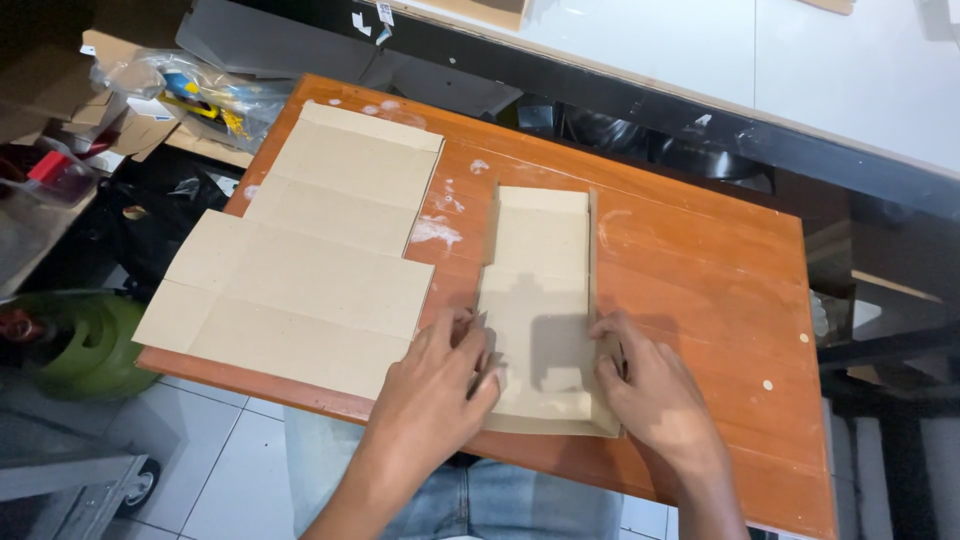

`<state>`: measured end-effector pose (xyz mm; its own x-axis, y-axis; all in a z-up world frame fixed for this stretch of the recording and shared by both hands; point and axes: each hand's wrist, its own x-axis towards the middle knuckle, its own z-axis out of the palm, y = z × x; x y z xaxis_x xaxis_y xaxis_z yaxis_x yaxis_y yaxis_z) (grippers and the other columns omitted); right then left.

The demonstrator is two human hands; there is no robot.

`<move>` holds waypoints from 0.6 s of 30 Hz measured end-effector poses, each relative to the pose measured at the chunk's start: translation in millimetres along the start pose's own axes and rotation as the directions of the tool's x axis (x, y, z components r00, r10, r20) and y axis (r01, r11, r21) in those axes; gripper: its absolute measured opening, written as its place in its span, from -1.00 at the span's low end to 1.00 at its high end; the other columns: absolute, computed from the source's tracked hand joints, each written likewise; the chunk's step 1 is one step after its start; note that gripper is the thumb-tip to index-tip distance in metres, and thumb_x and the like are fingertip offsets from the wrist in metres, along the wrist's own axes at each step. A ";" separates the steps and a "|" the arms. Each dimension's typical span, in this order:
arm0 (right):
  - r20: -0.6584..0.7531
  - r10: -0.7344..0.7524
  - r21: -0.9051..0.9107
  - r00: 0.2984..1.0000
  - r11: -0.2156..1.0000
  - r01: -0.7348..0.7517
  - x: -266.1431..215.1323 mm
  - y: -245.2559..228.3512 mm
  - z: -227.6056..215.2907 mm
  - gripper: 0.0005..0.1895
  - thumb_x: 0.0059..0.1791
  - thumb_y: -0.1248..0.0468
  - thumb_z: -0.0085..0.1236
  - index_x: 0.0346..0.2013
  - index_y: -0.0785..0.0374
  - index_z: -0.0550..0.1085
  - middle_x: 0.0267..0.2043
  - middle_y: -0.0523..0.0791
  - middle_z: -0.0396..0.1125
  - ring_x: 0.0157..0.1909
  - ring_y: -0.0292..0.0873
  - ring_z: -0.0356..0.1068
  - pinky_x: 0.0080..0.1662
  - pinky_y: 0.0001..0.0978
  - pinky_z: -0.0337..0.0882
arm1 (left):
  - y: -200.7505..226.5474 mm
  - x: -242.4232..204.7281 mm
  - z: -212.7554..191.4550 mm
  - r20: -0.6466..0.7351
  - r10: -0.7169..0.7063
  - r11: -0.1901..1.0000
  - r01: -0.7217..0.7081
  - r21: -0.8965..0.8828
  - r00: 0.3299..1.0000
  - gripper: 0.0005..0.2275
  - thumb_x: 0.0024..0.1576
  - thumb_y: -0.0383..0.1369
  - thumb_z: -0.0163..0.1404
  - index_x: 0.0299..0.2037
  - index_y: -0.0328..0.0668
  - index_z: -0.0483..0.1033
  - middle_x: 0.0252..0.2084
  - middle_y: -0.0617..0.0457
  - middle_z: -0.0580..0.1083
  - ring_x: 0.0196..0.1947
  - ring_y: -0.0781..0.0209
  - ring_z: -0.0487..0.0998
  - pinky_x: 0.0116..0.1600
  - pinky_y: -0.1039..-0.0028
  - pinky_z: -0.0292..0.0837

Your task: The person folds flat cardboard pieces into small rectangular boxes on a wooden table. They fold the side flaps, tuck the top flap to close the box, and place the finished boxes on a nearby counter. The process is repeated for multiple boxes.

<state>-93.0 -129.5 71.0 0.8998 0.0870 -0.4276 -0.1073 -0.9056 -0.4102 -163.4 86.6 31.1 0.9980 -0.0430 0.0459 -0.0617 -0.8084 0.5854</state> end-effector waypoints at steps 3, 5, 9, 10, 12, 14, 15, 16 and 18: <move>0.045 0.015 -0.043 0.999 0.999 -0.013 1.1 0.5 4.5 -0.59 -0.06 0.23 -0.23 0.04 -0.09 0.42 -0.46 -0.05 0.39 -0.23 0.02 0.39 -0.12 -0.18 0.26 | 3.9 7.0 -14.3 0.082 -0.187 0.977 0.194 -0.091 0.979 -0.86 0.16 -0.28 -0.13 -0.11 0.02 0.33 -0.02 0.11 0.30 -0.20 -0.02 0.47 -0.33 0.08 0.42; 0.057 0.018 -0.070 0.998 0.997 -0.014 5.1 2.0 7.6 -0.55 -0.08 0.23 -0.26 0.05 -0.11 0.43 -0.48 -0.04 0.41 -0.21 0.03 0.41 -0.08 -0.17 0.28 | 3.6 13.3 -22.0 0.135 -0.245 0.952 0.264 -0.156 0.960 -0.80 0.17 -0.28 -0.16 -0.02 0.09 0.26 -0.01 0.16 0.29 -0.33 -0.04 0.47 -0.31 0.13 0.35; 0.019 0.035 0.082 0.999 0.996 -0.037 16.8 9.6 7.7 -0.77 -0.02 0.22 -0.20 -0.09 0.01 0.34 -0.30 -0.13 0.32 -0.23 -0.06 0.30 -0.14 -0.23 0.24 | 2.0 24.8 -31.6 0.274 -0.375 0.853 0.446 -0.273 0.885 -0.70 0.09 -0.26 -0.16 0.01 0.06 0.11 -0.16 0.19 0.37 -0.28 0.05 0.43 -0.14 0.26 0.34; 0.029 0.055 0.165 0.998 0.985 -0.060 20.2 11.4 6.2 -0.79 -0.04 0.25 -0.21 -0.13 0.05 0.30 -0.24 -0.15 0.29 -0.27 -0.12 0.19 -0.17 -0.28 0.21 | 2.9 28.4 -34.5 0.296 -0.414 0.824 0.492 -0.280 0.861 -0.71 0.10 -0.22 -0.16 -0.02 0.04 0.07 -0.27 0.15 0.36 -0.37 0.02 0.40 -0.17 0.28 0.31; -0.016 -0.094 0.225 0.995 0.970 0.095 28.7 17.1 7.4 -0.55 -0.07 0.36 -0.15 0.15 0.18 0.23 0.03 0.09 0.23 0.07 0.17 0.14 0.09 0.03 0.14 | 12.9 28.6 -41.9 0.291 -0.357 0.827 0.445 -0.343 0.888 -0.53 0.07 -0.36 -0.19 0.21 -0.14 -0.02 0.03 -0.13 0.27 0.04 -0.25 0.24 0.03 -0.06 0.22; -0.070 -0.230 0.276 0.971 0.931 0.240 33.3 22.0 10.7 -0.28 -0.09 0.47 -0.10 0.42 0.31 0.17 0.30 0.33 0.17 0.41 0.46 0.09 0.35 0.34 0.06 | 18.0 29.2 -42.5 0.290 -0.295 0.824 0.396 -0.405 0.910 -0.33 0.05 -0.50 -0.21 0.44 -0.31 -0.11 0.34 -0.41 0.17 0.44 -0.50 0.08 0.24 -0.41 0.12; -0.054 -0.282 0.283 0.958 0.916 0.285 33.7 23.4 13.3 -0.27 -0.09 0.49 -0.12 0.43 0.29 0.20 0.36 0.29 0.15 0.44 0.45 0.03 0.39 0.34 -0.01 | 18.0 29.5 -39.8 0.283 -0.286 0.811 0.389 -0.438 0.915 -0.34 0.06 -0.51 -0.28 0.47 -0.35 -0.11 0.40 -0.42 0.09 0.49 -0.51 -0.08 0.33 -0.37 -0.03; -0.040 -0.335 0.289 0.941 0.898 0.332 35.1 24.0 15.2 -0.25 -0.08 0.51 -0.15 0.45 0.26 0.24 0.41 0.26 0.12 0.47 0.44 -0.03 0.42 0.34 -0.09 | 17.8 30.5 -37.8 0.274 -0.277 0.796 0.380 -0.471 0.921 -0.34 0.08 -0.51 -0.36 0.49 -0.39 -0.10 0.45 -0.44 0.01 0.54 -0.52 -0.24 0.43 -0.34 -0.19; -0.038 -0.329 0.371 0.944 0.872 0.319 32.8 28.6 21.2 -0.23 -0.10 0.45 -0.24 0.45 0.08 0.24 0.52 0.07 0.02 0.57 0.13 -0.15 0.46 0.09 -0.19 | -5.0 26.8 -5.7 0.139 -0.208 0.803 0.250 -0.541 0.968 -0.43 0.07 -0.52 -0.37 0.38 -0.22 0.06 0.43 -0.21 0.16 0.50 -0.20 0.00 0.43 -0.01 -0.05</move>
<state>-75.4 -143.8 28.2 0.9004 0.3641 -0.2383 0.0359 -0.6079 -0.7932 -136.4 92.8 34.0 0.9807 0.0446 -0.1901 0.1938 -0.3418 0.9196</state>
